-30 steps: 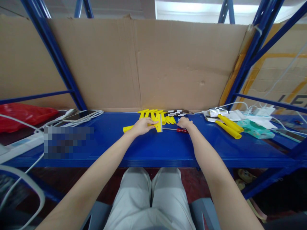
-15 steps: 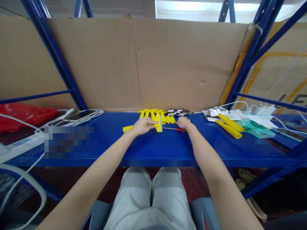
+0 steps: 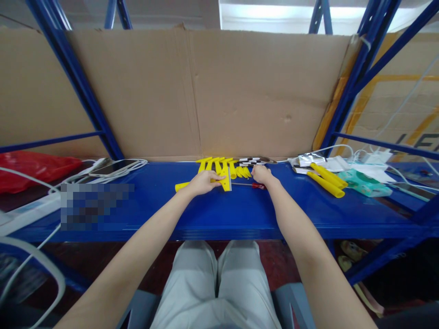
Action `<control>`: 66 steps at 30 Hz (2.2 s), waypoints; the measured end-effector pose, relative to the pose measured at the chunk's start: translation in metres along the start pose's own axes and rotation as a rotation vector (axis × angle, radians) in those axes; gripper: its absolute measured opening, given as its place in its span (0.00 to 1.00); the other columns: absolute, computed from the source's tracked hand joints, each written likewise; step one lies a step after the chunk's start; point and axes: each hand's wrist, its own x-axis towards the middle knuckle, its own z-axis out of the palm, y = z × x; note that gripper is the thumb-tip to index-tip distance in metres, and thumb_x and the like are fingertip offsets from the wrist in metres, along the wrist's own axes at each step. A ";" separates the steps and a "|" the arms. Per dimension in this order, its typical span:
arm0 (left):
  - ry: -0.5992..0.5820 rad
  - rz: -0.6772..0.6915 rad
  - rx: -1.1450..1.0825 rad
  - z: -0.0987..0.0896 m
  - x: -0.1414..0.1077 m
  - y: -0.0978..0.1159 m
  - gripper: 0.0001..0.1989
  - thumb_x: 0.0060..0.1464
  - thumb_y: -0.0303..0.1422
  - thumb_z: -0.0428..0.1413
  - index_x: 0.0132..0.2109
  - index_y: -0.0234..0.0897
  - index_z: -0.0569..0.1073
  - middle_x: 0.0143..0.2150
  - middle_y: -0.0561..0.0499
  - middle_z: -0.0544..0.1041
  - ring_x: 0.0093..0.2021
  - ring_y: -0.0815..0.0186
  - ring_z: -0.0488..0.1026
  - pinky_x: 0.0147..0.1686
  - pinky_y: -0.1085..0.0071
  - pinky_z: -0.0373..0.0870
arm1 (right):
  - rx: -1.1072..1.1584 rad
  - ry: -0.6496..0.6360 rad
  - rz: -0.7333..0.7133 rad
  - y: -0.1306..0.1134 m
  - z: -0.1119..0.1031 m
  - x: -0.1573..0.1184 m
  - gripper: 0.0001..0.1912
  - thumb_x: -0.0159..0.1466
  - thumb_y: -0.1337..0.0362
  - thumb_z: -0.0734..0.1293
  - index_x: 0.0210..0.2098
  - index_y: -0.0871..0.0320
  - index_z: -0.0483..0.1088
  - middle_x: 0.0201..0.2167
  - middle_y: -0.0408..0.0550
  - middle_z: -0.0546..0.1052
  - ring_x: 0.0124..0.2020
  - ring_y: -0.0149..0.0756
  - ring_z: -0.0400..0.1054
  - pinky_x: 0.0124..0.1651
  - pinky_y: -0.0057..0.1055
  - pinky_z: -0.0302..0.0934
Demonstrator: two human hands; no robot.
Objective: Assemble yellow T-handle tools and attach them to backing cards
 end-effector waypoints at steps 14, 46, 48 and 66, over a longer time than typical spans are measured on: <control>-0.009 -0.027 -0.030 0.000 -0.001 0.002 0.17 0.54 0.33 0.59 0.52 0.45 0.76 0.46 0.48 0.80 0.43 0.62 0.75 0.42 0.70 0.67 | 0.054 -0.074 -0.106 -0.001 0.002 -0.001 0.06 0.57 0.69 0.69 0.34 0.58 0.77 0.36 0.49 0.81 0.36 0.34 0.74 0.37 0.23 0.62; -0.024 0.089 0.034 0.006 0.001 0.000 0.17 0.55 0.31 0.58 0.52 0.42 0.77 0.45 0.47 0.80 0.43 0.63 0.76 0.46 0.68 0.69 | 0.529 0.224 -0.339 -0.063 0.009 -0.009 0.05 0.56 0.70 0.63 0.26 0.58 0.70 0.34 0.47 0.75 0.44 0.38 0.66 0.53 0.36 0.57; -0.022 0.089 0.048 0.006 0.001 0.001 0.16 0.55 0.31 0.58 0.52 0.43 0.77 0.44 0.47 0.80 0.43 0.62 0.76 0.46 0.68 0.69 | 0.494 0.211 -0.338 -0.064 0.011 -0.010 0.05 0.56 0.70 0.64 0.26 0.57 0.71 0.35 0.48 0.75 0.45 0.39 0.66 0.54 0.37 0.56; -0.034 0.092 0.063 0.006 0.000 0.003 0.15 0.56 0.31 0.57 0.50 0.45 0.78 0.43 0.49 0.80 0.43 0.62 0.75 0.46 0.67 0.69 | 0.775 0.029 -0.143 -0.073 0.010 -0.020 0.04 0.56 0.68 0.64 0.28 0.59 0.72 0.31 0.46 0.77 0.35 0.33 0.70 0.43 0.28 0.63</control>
